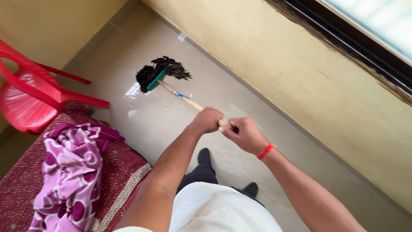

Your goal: The person mops a tiled floor using a string mop, moving it back and forth across the surface. The camera is mounted on the person's head, providing a first-person view of the cleaning process.

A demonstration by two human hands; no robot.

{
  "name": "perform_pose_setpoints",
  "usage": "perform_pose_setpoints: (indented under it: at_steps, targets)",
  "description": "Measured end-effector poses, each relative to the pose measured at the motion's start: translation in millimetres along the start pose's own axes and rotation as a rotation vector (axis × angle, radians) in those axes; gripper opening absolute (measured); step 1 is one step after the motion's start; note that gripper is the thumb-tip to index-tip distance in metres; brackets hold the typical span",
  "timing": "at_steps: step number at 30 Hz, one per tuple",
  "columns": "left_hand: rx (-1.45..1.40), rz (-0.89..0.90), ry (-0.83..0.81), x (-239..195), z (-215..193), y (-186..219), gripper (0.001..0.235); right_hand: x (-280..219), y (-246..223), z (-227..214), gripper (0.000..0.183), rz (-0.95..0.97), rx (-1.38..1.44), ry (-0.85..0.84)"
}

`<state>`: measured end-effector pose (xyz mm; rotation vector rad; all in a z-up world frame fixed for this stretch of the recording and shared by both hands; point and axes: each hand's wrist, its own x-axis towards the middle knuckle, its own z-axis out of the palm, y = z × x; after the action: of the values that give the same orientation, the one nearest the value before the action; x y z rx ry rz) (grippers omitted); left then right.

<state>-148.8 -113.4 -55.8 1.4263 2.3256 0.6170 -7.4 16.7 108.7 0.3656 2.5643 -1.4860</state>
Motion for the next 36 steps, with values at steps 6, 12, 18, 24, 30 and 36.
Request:
perform_pose_setpoints:
  at_steps: [6,12,18,24,30,36]
  targets:
    - [0.088,-0.464,0.209,-22,-63,-85,0.025,114,-64,57,0.047,-0.146,-0.016,-0.010]
    - [-0.018,-0.582,0.229,-54,-91,-84,0.033,141,-89,81,0.046,-0.078,0.078,-0.056]
    - [-0.042,-0.548,0.115,-77,-36,-31,0.034,68,-37,79,0.049,-0.171,-0.015,-0.050]
    - [-0.047,-0.298,-0.020,-70,41,84,0.060,-61,49,-2,0.048,-0.044,0.033,-0.102]
    - [-0.045,-0.063,-0.084,-49,113,225,0.043,-196,110,-75,0.047,0.121,0.020,-0.140]
    - [-0.181,0.105,-0.176,-47,121,344,0.020,-294,140,-115,0.048,0.228,0.122,-0.186]
